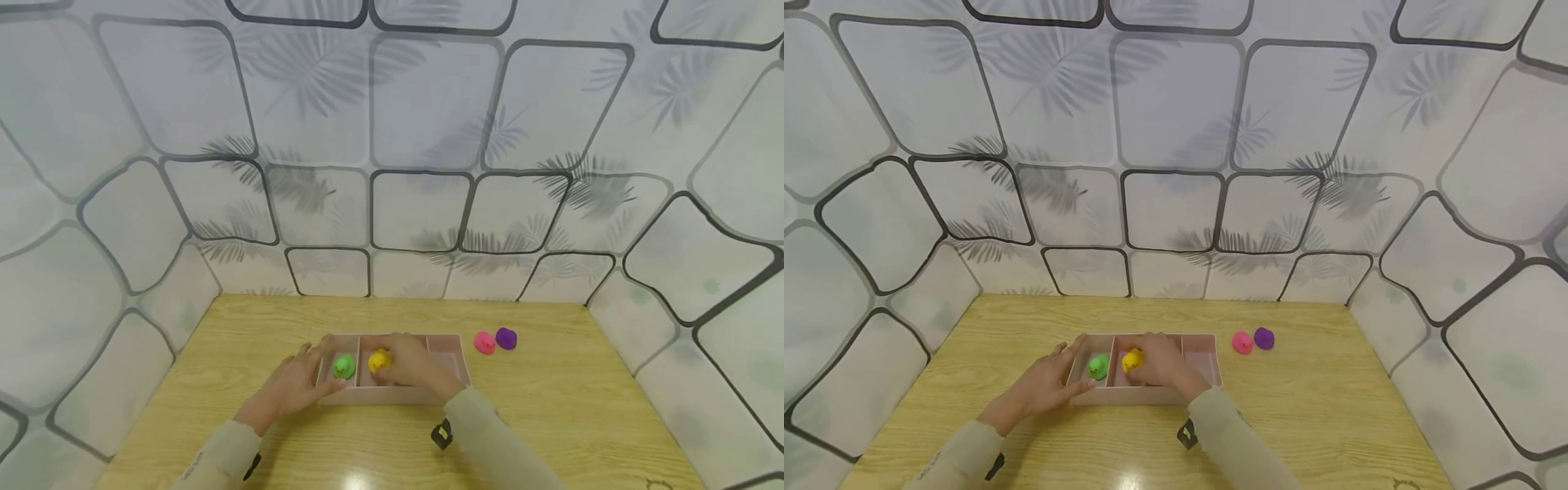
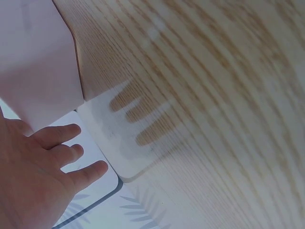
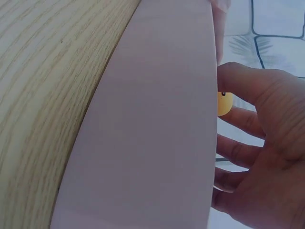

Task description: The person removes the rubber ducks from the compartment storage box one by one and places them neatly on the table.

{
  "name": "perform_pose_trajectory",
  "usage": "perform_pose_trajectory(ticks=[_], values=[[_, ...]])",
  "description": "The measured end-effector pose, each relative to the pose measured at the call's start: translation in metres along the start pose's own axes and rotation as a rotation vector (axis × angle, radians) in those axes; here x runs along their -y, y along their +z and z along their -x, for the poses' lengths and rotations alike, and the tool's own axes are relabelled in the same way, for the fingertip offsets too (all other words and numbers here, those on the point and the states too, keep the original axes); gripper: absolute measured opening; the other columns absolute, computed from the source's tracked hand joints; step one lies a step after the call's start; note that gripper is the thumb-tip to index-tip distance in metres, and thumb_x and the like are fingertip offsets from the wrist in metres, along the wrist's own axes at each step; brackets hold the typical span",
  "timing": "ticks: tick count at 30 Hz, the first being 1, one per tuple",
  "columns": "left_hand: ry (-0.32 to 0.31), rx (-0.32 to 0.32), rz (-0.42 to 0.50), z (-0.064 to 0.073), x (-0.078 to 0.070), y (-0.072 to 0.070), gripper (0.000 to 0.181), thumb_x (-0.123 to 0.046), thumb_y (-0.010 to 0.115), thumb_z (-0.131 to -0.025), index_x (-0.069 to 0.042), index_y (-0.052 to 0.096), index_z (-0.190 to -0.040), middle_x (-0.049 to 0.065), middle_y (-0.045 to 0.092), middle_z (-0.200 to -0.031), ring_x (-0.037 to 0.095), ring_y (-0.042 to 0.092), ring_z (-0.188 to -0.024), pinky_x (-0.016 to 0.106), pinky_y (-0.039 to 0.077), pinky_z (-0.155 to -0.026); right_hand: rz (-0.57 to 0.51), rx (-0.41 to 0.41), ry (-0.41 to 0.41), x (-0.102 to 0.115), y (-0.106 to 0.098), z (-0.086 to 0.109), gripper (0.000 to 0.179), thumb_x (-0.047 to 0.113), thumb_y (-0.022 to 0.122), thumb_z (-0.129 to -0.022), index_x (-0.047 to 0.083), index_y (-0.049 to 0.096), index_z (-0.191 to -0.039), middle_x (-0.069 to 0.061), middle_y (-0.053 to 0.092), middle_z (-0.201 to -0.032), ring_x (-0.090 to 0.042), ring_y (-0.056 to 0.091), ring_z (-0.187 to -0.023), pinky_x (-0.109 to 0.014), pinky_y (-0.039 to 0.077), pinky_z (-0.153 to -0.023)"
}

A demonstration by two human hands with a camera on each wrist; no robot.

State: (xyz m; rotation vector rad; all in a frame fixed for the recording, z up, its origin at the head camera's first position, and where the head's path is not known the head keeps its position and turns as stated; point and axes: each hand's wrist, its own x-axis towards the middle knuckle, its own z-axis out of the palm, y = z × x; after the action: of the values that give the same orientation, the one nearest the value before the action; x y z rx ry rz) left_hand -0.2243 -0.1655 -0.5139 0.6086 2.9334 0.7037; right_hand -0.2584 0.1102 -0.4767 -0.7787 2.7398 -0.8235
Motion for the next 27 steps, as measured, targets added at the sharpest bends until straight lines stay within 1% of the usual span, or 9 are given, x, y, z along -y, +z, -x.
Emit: perform_pose_trajectory(ticks=[2, 6, 8, 13, 16, 19, 21, 24, 27], values=[[-0.003, -0.001, 0.0, 0.0, 0.001, 0.0, 0.097, -0.066, 0.058, -0.1, -0.011, 0.02, -0.17, 0.017, 0.049, -0.162, 0.056, 0.033, -0.152, 0.076, 0.035, -0.115, -0.02, 0.001, -0.002, -0.002, -0.001, 0.001, 0.058, 0.021, 0.085, -0.088, 0.021, 0.068, -0.143, -0.001, 0.074, -0.114, -0.013, 0.058, -0.09, -0.026, 0.052, -0.075], [-0.004, 0.003, 0.003, 0.0, 0.001, 0.0, 0.097, -0.066, 0.057, -0.1, -0.011, 0.02, -0.17, 0.017, 0.044, -0.165, 0.057, 0.032, -0.152, 0.077, 0.034, -0.115, -0.046, -0.009, -0.055, -0.002, -0.006, 0.003, 0.05, 0.019, 0.086, -0.086, 0.015, 0.073, -0.134, 0.001, 0.071, -0.099, -0.019, 0.06, -0.089, -0.025, 0.051, -0.071], [-0.002, 0.003, 0.007, 0.0, 0.0, 0.0, 0.096, -0.065, 0.058, -0.101, -0.011, 0.02, -0.17, 0.017, 0.043, -0.165, 0.057, 0.032, -0.152, 0.077, 0.034, -0.115, -0.073, -0.021, -0.072, -0.001, -0.009, 0.005, 0.047, 0.017, 0.086, -0.085, 0.013, 0.075, -0.131, 0.001, 0.071, -0.098, -0.022, 0.062, -0.09, -0.027, 0.052, -0.072], [0.009, 0.004, 0.007, 0.0, 0.0, 0.0, 0.095, -0.063, 0.058, -0.101, -0.01, 0.019, -0.17, 0.018, 0.044, -0.165, 0.057, 0.033, -0.152, 0.076, 0.035, -0.115, -0.135, -0.062, -0.043, 0.0, -0.016, 0.011, 0.036, 0.016, 0.085, -0.085, 0.01, 0.076, -0.12, -0.003, 0.072, -0.113, -0.02, 0.063, -0.1, -0.037, 0.057, -0.086], [0.01, 0.003, 0.004, 0.0, 0.0, -0.001, 0.095, -0.063, 0.059, -0.101, -0.01, 0.019, -0.17, 0.019, 0.048, -0.162, 0.057, 0.034, -0.151, 0.076, 0.036, -0.114, -0.172, -0.083, -0.044, -0.002, -0.019, 0.013, 0.034, 0.013, 0.083, -0.086, 0.009, 0.075, -0.12, -0.006, 0.071, -0.119, -0.021, 0.064, -0.107, -0.042, 0.059, -0.093], [0.013, -0.003, 0.002, 0.0, 0.0, -0.001, 0.095, -0.062, 0.059, -0.101, -0.009, 0.02, -0.169, 0.02, 0.05, -0.16, 0.057, 0.035, -0.151, 0.076, 0.037, -0.114, -0.237, -0.092, -0.052, -0.005, -0.022, 0.014, 0.035, 0.01, 0.081, -0.086, 0.008, 0.073, -0.12, -0.01, 0.069, -0.124, -0.027, 0.065, -0.111, -0.043, 0.062, -0.091], [0.018, -0.008, -0.001, 0.0, 0.0, -0.001, 0.095, -0.063, 0.059, -0.101, -0.008, 0.021, -0.169, 0.02, 0.05, -0.16, 0.057, 0.035, -0.151, 0.076, 0.038, -0.113, -0.281, -0.097, -0.052, -0.007, -0.025, 0.016, 0.035, 0.009, 0.081, -0.086, 0.009, 0.073, -0.12, -0.011, 0.068, -0.125, -0.031, 0.066, -0.112, -0.04, 0.063, -0.088], [0.027, -0.014, -0.005, 0.001, -0.001, -0.001, 0.095, -0.063, 0.059, -0.101, -0.009, 0.022, -0.169, 0.019, 0.046, -0.163, 0.057, 0.036, -0.15, 0.076, 0.039, -0.113, -0.312, -0.11, -0.056, -0.012, -0.028, 0.018, 0.034, 0.008, 0.082, -0.086, 0.01, 0.073, -0.119, -0.01, 0.068, -0.126, -0.031, 0.067, -0.11, -0.035, 0.063, -0.084], [0.034, -0.022, -0.003, 0.001, -0.001, -0.001, 0.095, -0.062, 0.059, -0.101, -0.008, 0.022, -0.169, 0.02, 0.046, -0.163, 0.058, 0.036, -0.15, 0.076, 0.039, -0.112, -0.298, -0.132, -0.062, -0.018, -0.03, 0.019, 0.033, 0.008, 0.081, -0.085, 0.012, 0.074, -0.117, -0.008, 0.068, -0.126, -0.027, 0.066, -0.107, -0.036, 0.062, -0.085]])
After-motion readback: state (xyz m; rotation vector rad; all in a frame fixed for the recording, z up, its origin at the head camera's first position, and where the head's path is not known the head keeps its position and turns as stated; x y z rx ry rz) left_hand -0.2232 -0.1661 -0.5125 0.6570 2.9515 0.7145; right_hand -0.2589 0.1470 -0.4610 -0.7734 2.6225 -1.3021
